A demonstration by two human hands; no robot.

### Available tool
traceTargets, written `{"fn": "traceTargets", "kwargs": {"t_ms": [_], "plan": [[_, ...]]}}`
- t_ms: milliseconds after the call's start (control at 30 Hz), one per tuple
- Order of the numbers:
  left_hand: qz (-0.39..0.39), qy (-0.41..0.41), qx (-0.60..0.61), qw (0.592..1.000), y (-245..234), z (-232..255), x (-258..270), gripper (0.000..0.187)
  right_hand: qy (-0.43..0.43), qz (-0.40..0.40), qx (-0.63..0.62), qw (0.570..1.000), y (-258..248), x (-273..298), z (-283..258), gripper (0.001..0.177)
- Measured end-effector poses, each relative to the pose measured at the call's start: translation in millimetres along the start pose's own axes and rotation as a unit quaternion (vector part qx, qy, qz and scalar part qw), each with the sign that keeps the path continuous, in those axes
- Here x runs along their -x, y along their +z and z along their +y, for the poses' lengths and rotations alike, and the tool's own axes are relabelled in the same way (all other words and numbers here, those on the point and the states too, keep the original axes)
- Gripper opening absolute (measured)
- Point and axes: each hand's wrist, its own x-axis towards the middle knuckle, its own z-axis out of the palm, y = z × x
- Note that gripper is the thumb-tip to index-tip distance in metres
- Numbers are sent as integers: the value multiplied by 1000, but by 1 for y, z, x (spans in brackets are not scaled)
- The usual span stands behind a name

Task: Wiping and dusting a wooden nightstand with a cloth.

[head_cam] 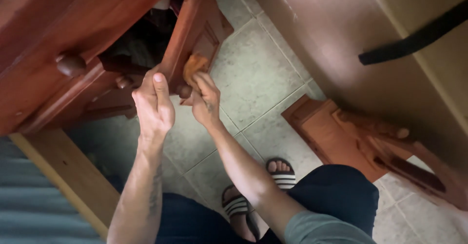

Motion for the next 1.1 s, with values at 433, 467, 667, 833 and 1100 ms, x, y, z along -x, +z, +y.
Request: {"fn": "traceTargets", "kwargs": {"t_ms": [433,467,667,833,1100], "plan": [[-38,-22,-24,999,1,0,2,48,497,-23,93,863,6,25,189,62],[-39,-30,-32,998,-2,-7,1,49,497,41,-1,867,15,28,221,45],[-42,-48,-37,997,3,30,-11,52,473,161,-20,866,3,-75,101,47],[-44,-47,-35,997,1,8,-5,49,369,181,42,911,5,-49,207,34],[-17,-91,-4,996,-3,-20,-7,51,336,103,94,931,18,-8,261,38]]}}
